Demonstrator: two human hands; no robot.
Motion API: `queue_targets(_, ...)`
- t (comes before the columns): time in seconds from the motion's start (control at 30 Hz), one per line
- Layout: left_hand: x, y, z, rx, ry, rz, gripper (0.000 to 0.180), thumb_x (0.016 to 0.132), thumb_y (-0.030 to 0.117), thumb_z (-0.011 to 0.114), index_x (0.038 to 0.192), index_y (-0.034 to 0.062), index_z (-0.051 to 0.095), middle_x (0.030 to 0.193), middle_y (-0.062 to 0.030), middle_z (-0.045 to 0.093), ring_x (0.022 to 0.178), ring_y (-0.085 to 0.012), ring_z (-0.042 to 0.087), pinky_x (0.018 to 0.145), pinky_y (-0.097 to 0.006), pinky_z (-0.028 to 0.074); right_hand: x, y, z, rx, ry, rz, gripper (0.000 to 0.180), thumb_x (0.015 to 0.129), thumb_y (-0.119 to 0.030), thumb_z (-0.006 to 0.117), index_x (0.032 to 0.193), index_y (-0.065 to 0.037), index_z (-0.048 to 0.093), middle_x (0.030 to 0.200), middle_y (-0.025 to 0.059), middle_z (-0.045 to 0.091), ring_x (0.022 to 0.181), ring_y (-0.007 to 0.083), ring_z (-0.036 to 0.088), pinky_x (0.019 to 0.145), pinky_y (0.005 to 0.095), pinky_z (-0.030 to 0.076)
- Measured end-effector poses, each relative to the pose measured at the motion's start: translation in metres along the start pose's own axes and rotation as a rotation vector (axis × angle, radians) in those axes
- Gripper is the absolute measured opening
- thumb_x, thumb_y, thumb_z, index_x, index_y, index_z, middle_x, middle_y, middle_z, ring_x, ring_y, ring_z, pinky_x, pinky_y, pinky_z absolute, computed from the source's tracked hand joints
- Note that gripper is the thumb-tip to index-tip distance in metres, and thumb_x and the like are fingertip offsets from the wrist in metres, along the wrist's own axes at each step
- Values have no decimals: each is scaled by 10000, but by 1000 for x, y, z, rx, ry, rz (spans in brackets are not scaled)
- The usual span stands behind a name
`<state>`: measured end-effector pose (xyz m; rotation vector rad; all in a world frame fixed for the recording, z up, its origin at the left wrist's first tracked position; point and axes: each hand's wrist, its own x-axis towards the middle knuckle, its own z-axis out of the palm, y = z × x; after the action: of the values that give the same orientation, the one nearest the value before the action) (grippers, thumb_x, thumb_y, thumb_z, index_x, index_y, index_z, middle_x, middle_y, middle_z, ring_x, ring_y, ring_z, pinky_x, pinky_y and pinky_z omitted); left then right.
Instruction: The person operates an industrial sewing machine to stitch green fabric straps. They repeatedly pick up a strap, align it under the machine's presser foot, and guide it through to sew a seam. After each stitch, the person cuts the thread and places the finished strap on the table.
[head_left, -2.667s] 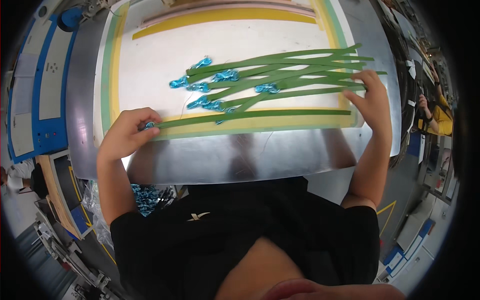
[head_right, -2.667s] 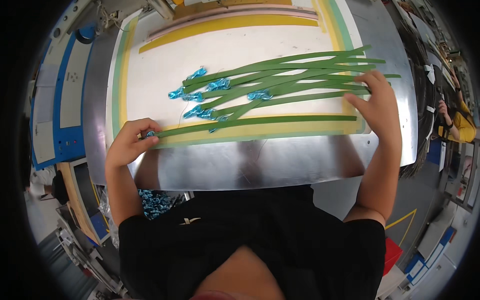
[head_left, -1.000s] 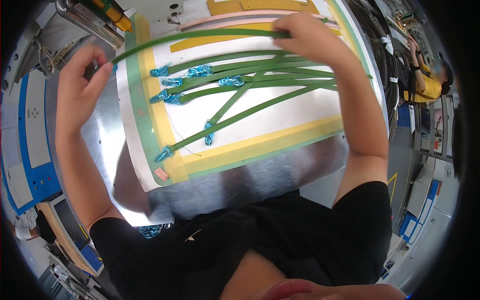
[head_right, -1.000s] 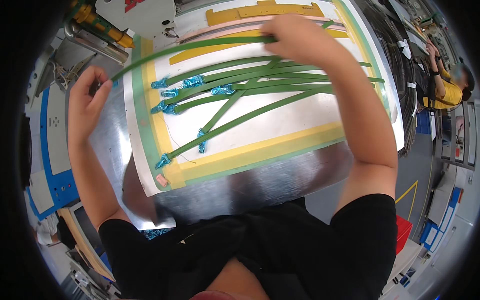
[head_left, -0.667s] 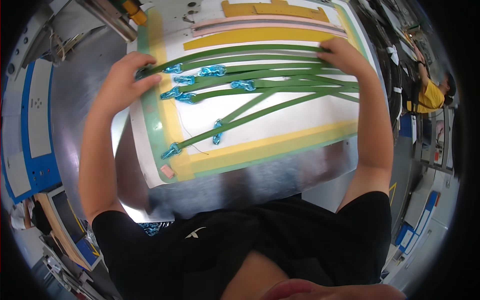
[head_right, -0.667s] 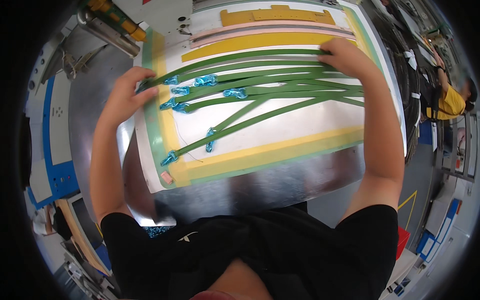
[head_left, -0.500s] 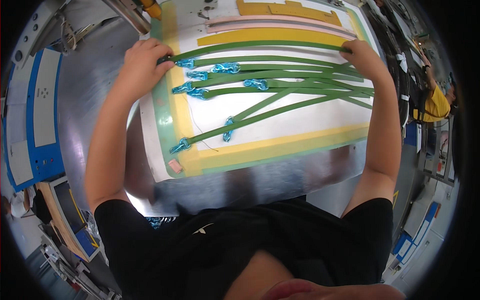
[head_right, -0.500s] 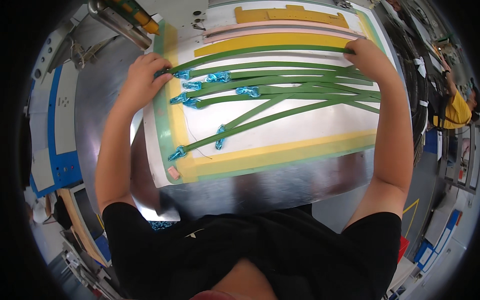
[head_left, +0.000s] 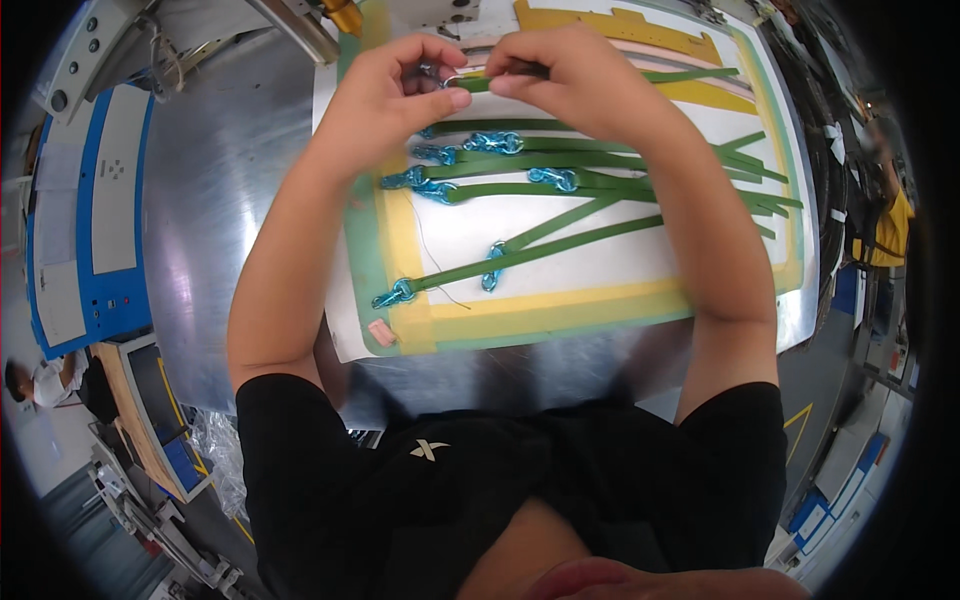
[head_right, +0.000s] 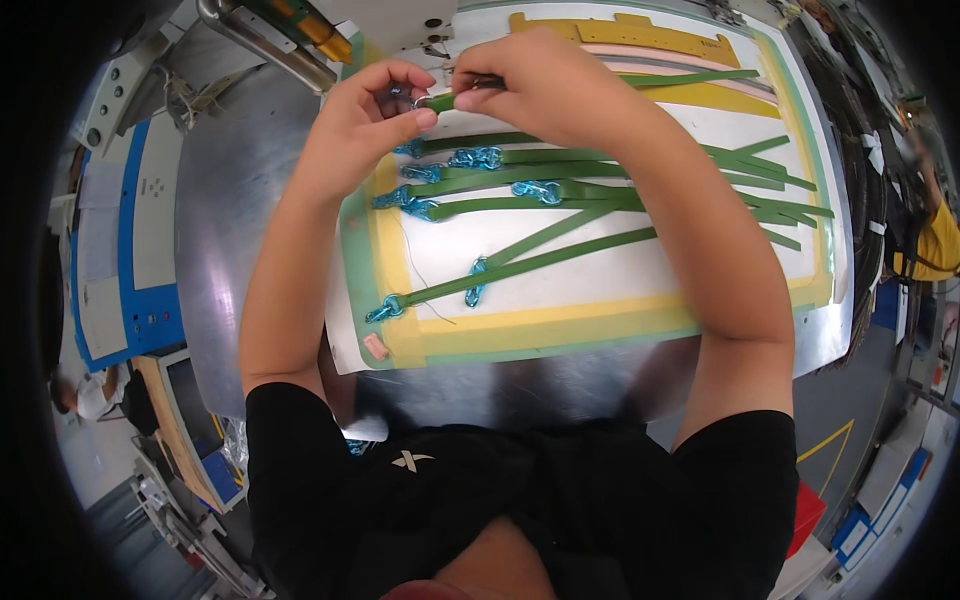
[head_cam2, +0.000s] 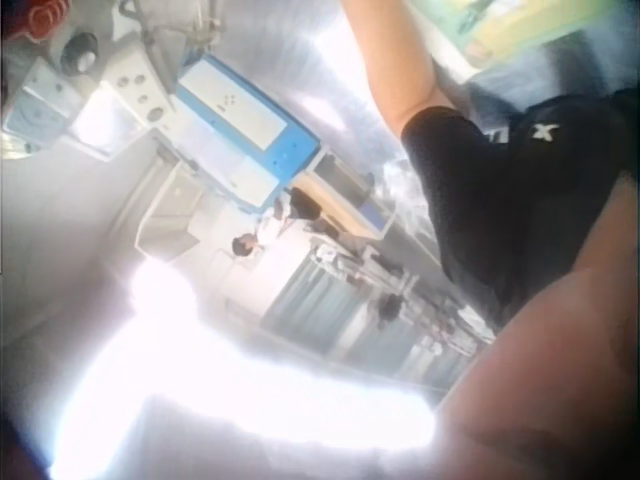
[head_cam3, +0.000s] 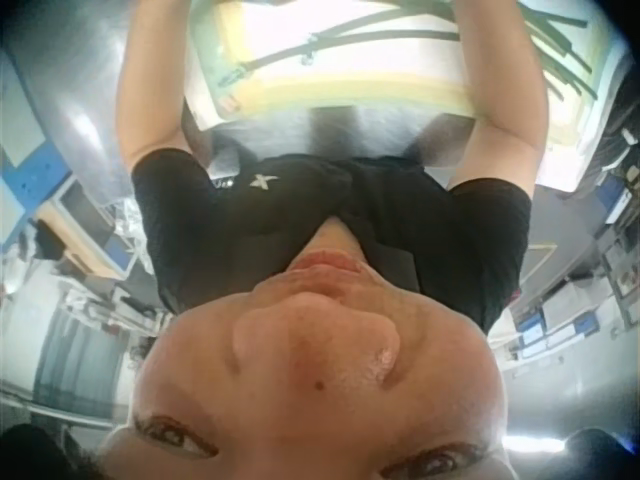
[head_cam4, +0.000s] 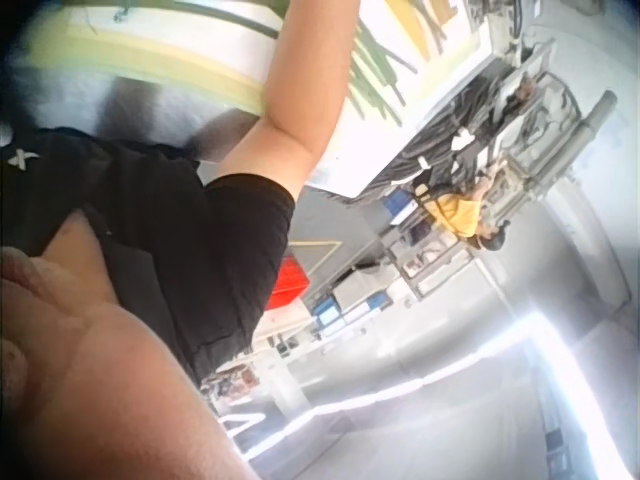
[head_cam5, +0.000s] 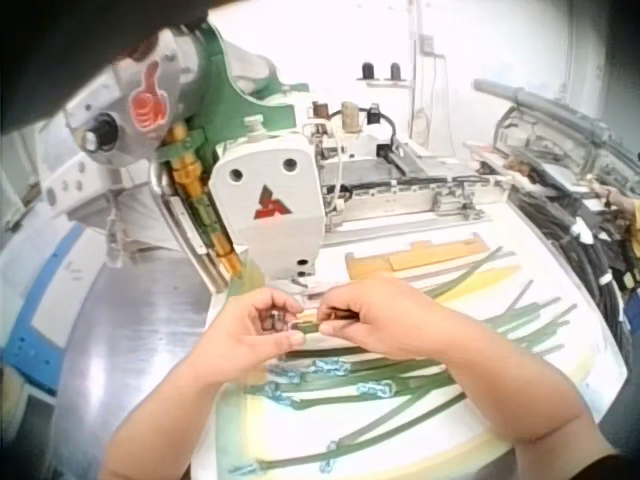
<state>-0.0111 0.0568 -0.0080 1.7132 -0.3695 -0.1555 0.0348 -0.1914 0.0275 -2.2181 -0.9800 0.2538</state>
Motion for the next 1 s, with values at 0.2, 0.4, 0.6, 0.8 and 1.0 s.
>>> queue_targets(0.2, -5, -7, -19, -204, 25, 40, 270, 958, 98, 750, 1203, -5, 701, 1029, -35, 719, 955, -100, 662, 853, -259, 535, -11, 9, -3, 156, 121, -49, 127, 988, -117, 699, 1029, 2, 680, 826, 52, 654, 751, 129, 576, 693, 295, 475)
queue_targets(0.4, -11, -5, -8, -222, 144, 41, 344, 968, 47, 718, 1296, -21, 642, 1067, -99, 743, 1036, -176, 706, 960, -302, 549, -13, -2, -3, 113, 83, -65, 144, 971, -122, 704, 990, 16, 669, 796, 97, 666, 722, 181, 598, 701, 318, 500)
queue_targets(0.6, -16, 19, 14, -223, 152, 80, 580, 921, 23, 753, 1448, -40, 518, 1195, -125, 714, 1136, -193, 674, 1000, -320, 544, -15, -11, 1, 43, 126, -76, 132, 970, -118, 699, 989, 10, 669, 790, 94, 649, 706, 191, 584, 672, 324, 469)
queue_targets(0.8, -13, 7, 10, -11, 1, -26, 438, 930, 55, 762, 1341, -27, 636, 1169, -98, 711, 1094, -156, 652, 938, -295, 545, -16, -10, 7, 93, 130, -94, 98, 984, -93, 685, 1043, -15, 683, 770, 20, 583, 690, 100, 487, 622, 277, 405)
queue_targets(1.0, -2, -11, -10, 419, 138, 5, 255, 1002, 118, 691, 1225, -2, 719, 1045, -35, 727, 950, -105, 643, 853, -281, 532, -7, -6, -1, -165, 188, -71, 158, 944, -127, 724, 1072, -35, 739, 927, 147, 726, 778, 306, 696, 703, 405, 547)
